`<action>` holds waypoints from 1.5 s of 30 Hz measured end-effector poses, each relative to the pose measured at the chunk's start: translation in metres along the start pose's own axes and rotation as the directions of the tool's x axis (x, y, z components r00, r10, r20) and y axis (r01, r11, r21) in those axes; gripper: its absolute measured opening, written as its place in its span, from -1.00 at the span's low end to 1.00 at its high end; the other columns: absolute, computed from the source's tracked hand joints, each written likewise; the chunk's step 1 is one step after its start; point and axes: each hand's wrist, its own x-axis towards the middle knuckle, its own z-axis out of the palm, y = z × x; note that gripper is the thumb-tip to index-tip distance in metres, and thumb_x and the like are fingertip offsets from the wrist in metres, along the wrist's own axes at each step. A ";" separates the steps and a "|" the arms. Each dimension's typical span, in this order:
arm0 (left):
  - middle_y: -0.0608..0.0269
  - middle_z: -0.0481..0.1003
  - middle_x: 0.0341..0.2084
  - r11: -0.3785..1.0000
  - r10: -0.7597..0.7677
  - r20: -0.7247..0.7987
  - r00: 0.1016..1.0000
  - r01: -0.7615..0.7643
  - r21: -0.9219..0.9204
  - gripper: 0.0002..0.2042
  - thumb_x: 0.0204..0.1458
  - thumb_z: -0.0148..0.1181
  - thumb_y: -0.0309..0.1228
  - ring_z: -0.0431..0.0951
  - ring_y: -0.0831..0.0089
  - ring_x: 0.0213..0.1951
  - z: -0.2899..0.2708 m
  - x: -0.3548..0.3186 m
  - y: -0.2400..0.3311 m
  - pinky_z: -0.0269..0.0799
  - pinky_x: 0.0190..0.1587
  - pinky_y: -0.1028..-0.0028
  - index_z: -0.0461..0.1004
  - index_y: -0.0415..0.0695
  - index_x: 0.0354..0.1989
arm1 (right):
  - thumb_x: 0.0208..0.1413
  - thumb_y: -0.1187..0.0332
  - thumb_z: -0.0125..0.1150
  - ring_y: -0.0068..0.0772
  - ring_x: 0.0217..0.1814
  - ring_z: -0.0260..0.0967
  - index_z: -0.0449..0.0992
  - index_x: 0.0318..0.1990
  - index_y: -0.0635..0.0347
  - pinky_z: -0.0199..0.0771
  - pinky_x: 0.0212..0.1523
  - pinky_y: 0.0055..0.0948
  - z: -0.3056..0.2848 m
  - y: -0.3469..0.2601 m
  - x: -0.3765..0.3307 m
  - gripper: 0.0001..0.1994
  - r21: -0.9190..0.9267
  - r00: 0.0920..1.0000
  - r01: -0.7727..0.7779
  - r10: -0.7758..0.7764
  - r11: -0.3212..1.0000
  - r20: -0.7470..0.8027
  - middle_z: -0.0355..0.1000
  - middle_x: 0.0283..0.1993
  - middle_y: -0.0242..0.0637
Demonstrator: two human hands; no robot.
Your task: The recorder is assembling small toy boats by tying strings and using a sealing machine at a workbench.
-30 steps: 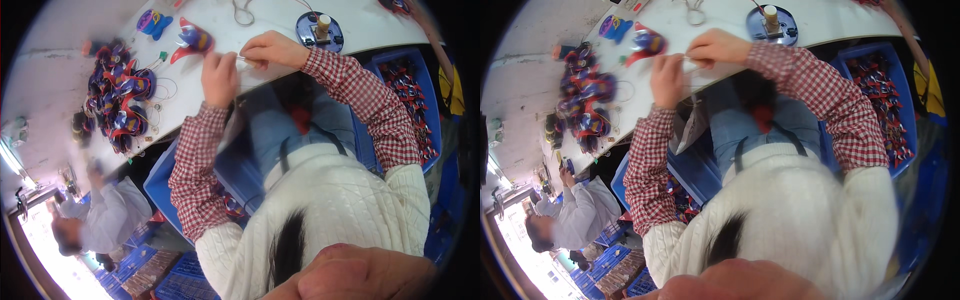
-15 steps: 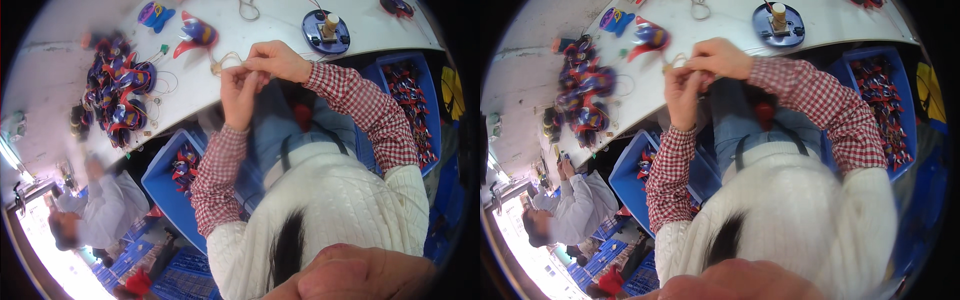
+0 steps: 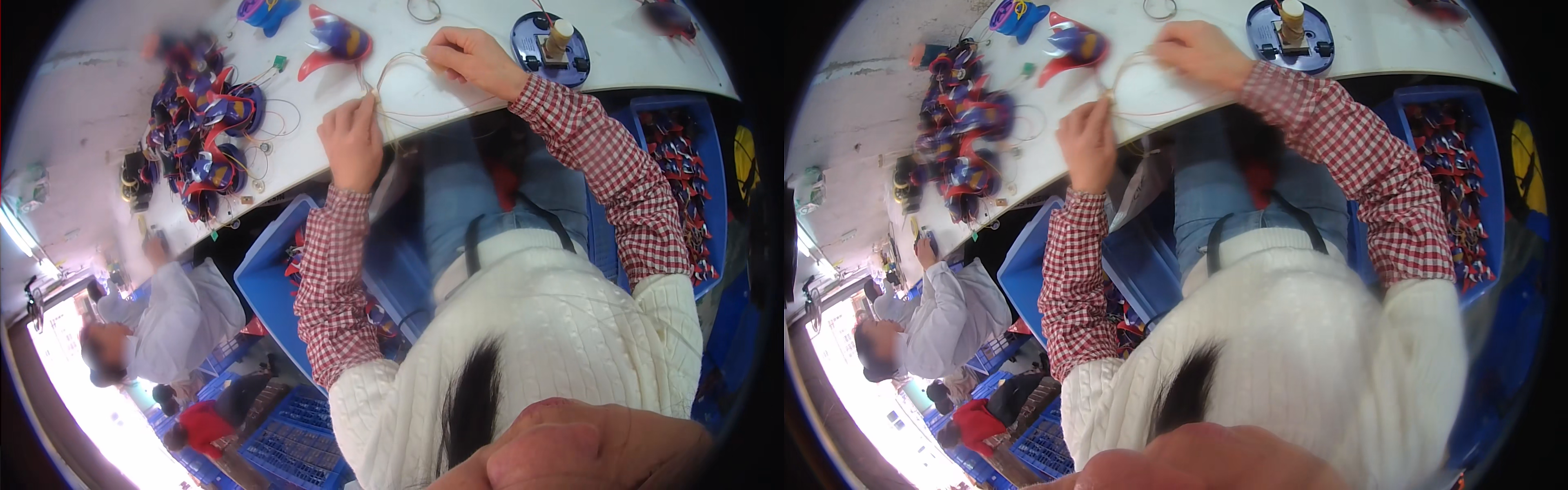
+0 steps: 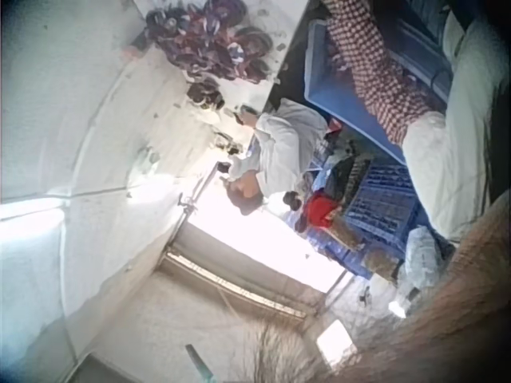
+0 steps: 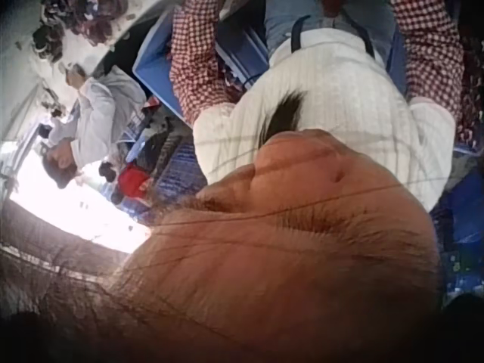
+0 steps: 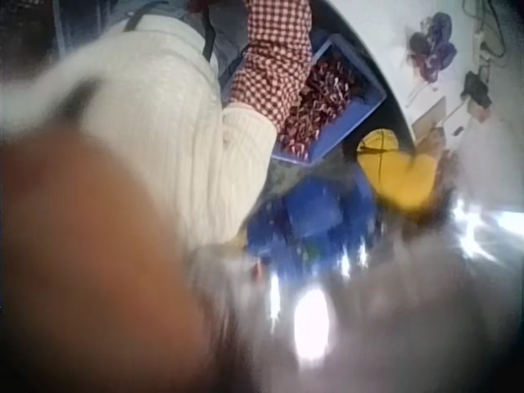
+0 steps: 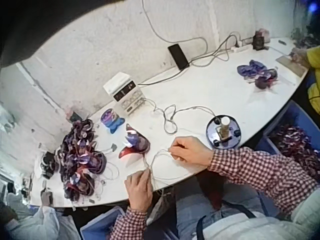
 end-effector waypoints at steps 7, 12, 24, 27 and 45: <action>0.22 0.45 -0.21 0.999 -0.019 -0.051 0.998 0.021 0.033 -0.70 -0.02 0.14 -0.48 0.39 0.28 -0.17 0.010 0.001 0.003 0.27 -0.05 0.38 0.50 -0.15 -0.07 | 0.18 0.36 0.10 -0.67 -0.59 0.18 0.49 -0.30 0.23 0.16 -0.57 -0.74 -0.001 0.010 -0.002 -0.86 -0.017 1.000 -0.023 0.023 1.000 0.017 0.33 -0.54 -0.43; 0.22 0.45 -0.22 0.996 -0.079 -0.098 0.992 0.083 0.042 -0.69 -0.03 0.15 -0.48 0.39 0.31 -0.17 0.015 -0.003 0.006 0.26 -0.06 0.38 0.50 -0.13 -0.06 | 0.17 0.38 0.10 -0.66 -0.59 0.18 0.49 -0.28 0.23 0.18 -0.57 -0.74 -0.001 0.008 -0.009 -0.88 0.038 0.999 -0.037 0.037 0.999 0.014 0.34 -0.53 -0.43; 0.22 0.43 -0.24 0.995 -0.093 -0.093 0.991 0.097 0.039 -0.65 -0.06 0.18 -0.45 0.38 0.34 -0.20 0.015 -0.003 0.000 0.25 -0.08 0.39 0.48 -0.10 -0.03 | 0.17 0.42 0.11 -0.68 -0.48 0.21 0.49 -0.25 0.24 0.22 -0.44 -0.76 0.001 0.008 -0.013 -0.90 0.011 0.999 0.034 -0.034 0.999 -0.005 0.38 -0.47 -0.43; 0.19 0.42 -0.25 0.988 -0.149 -0.054 0.987 0.150 0.016 -0.68 -0.06 0.19 -0.44 0.37 0.33 -0.20 0.011 0.003 0.004 0.26 -0.07 0.38 0.48 -0.14 -0.07 | 0.17 0.42 0.11 -0.68 -0.47 0.21 0.49 -0.24 0.25 0.23 -0.43 -0.76 0.001 0.008 -0.014 -0.90 -0.017 0.998 0.064 -0.064 0.998 -0.011 0.38 -0.47 -0.43; 0.17 0.36 -0.49 0.972 0.033 -0.027 0.999 -0.025 0.234 -0.88 -0.11 0.22 -0.51 0.38 0.31 -0.46 0.017 0.026 -0.014 0.38 -0.39 0.47 0.42 -0.19 -0.40 | 0.15 0.41 0.14 -0.66 -0.49 0.22 0.50 -0.26 0.24 0.24 -0.44 -0.73 -0.002 0.006 -0.020 -0.90 0.038 0.999 0.037 -0.037 0.999 -0.018 0.39 -0.47 -0.45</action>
